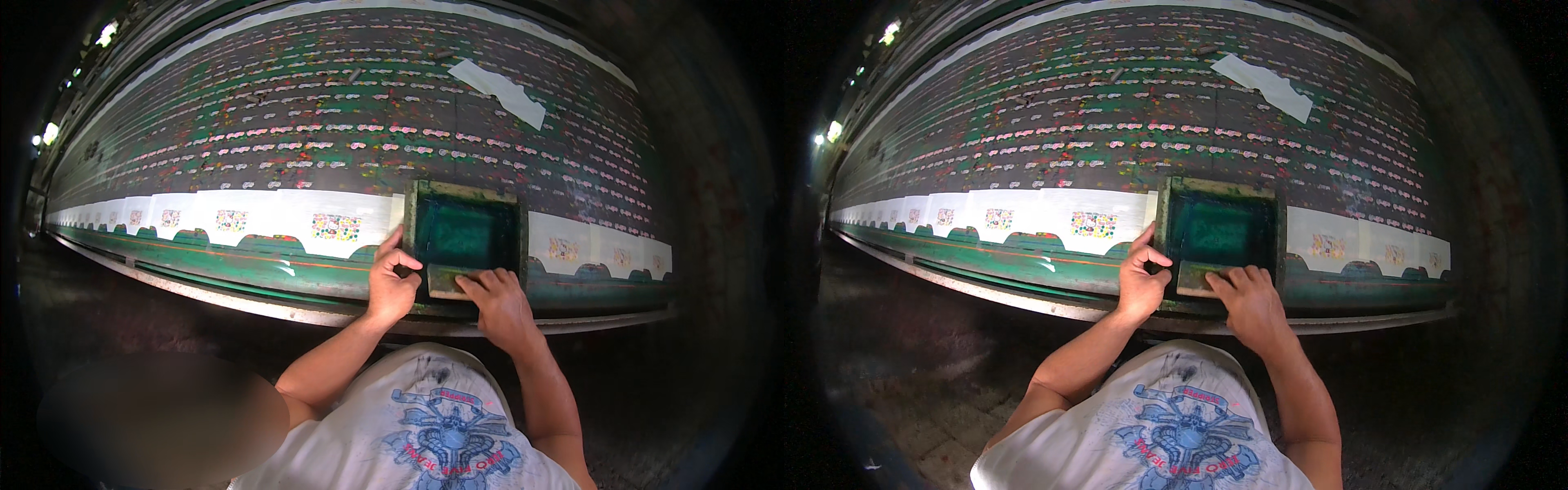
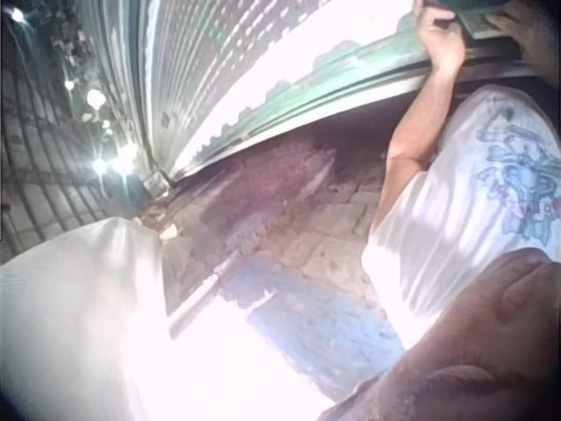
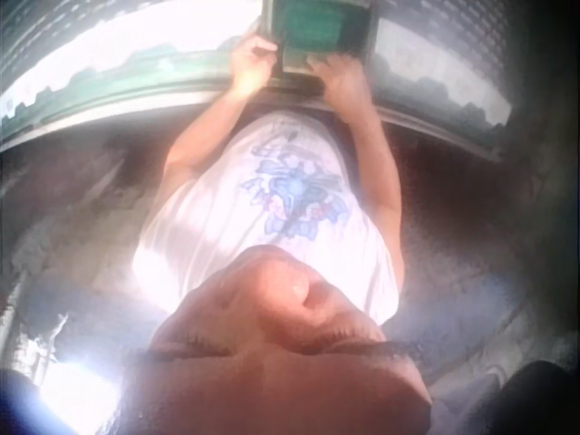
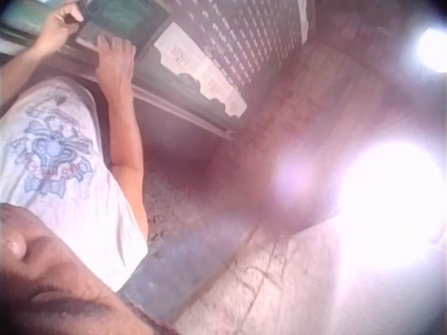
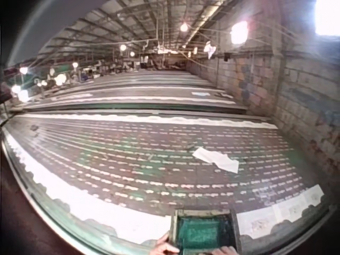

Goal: The person holds a screen printing frame over a long fabric roll and repeatedly uses a squeegee to pull green ink across the mesh. The fabric advances incrementally between strokes, and the person occasionally wipes the squeegee with a cloth. The task continues along the length of the fabric without visible completion.

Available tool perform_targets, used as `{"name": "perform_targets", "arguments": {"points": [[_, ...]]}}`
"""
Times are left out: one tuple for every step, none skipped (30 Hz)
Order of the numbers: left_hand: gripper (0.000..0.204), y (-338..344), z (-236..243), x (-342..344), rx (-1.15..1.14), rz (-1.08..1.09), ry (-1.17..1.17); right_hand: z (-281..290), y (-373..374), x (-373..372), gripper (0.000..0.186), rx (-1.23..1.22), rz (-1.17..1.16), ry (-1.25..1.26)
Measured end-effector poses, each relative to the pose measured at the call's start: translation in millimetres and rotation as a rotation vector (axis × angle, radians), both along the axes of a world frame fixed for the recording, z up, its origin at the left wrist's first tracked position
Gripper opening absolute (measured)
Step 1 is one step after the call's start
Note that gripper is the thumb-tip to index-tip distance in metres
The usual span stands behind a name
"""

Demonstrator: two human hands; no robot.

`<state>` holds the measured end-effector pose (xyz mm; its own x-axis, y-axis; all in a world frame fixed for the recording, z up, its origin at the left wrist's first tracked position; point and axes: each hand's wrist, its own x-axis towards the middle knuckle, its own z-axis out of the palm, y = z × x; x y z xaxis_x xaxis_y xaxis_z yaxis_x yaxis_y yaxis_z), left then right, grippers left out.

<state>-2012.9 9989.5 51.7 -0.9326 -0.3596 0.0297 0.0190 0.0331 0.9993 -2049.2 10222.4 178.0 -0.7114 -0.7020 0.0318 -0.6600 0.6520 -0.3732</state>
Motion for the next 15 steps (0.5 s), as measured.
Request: {"name": "perform_targets", "arguments": {"points": [[0.032, 0.3, 1.4, -0.2, -0.004, -0.004, 0.0, 0.3, 0.8, 7.8, 0.058, -0.002, -0.006, 0.003], [0.032, 0.2, 0.3, -0.3, -0.016, -0.002, 0.004, 0.2, 1.6, 14.8, 0.058, -0.004, -0.011, 0.006], [0.033, -0.3, -1.3, -0.1, -0.029, 0.0, 0.007, -0.2, 2.1, 19.8, 0.059, -0.006, -0.016, 0.009], [0.033, -0.6, -2.5, -0.5, -0.042, -0.001, 0.013, -1.0, 2.9, 22.7, 0.058, -0.006, -0.016, 0.011], [0.033, -0.8, -4.4, -0.1, -0.034, -0.003, 0.021, -2.8, 3.7, 25.3, 0.058, -0.006, -0.016, 0.012], [0.033, -1.2, -6.8, 0.7, -0.025, -0.006, 0.028, -3.8, 4.3, 28.2, 0.057, -0.007, -0.017, 0.013], [0.034, -1.4, -6.4, 0.0, -0.017, -0.008, 0.037, -1.4, 3.5, 31.4, 0.056, -0.013, -0.034, -0.022], [0.034, -2.2, -5.6, -0.2, -0.02, -0.008, 0.028, 3.0, 1.3, 35.3, 0.054, -0.019, -0.05, -0.057], [0.034, -3.8, -4.3, -0.2, -0.023, -0.008, 0.019, 5.1, 0.5, 38.2, 0.053, -0.026, -0.067, -0.092], [0.034, -3.3, -2.5, -0.2, -0.023, -0.013, 0.009, 4.9, 5.0, 40.3, 0.052, -0.058, -0.075, -0.078], [0.034, -3.4, -2.8, 0.4, -0.032, -0.011, 0.013, 3.0, 11.0, 41.9, 0.05, -0.089, -0.082, -0.063], [0.034, -4.6, -3.4, 1.4, -0.04, -0.009, 0.017, 0.3, 16.2, 44.0, 0.049, -0.121, -0.09, -0.048], [0.034, -3.7, -4.3, -0.1, -0.045, -0.017, 0.026, -2.1, 21.5, 47.3, 0.048, -0.153, -0.161, -0.002], [0.034, -2.2, -4.4, -2.3, -0.03, -0.023, 0.037, -5.1, 28.7, 49.7, 0.047, -0.183, -0.232, 0.047], [0.034, -3.1, -2.4, -1.4, -0.038, -0.026, 0.019, -10.2, 35.9, 52.0, 0.046, -0.211, -0.303, 0.098]]}}
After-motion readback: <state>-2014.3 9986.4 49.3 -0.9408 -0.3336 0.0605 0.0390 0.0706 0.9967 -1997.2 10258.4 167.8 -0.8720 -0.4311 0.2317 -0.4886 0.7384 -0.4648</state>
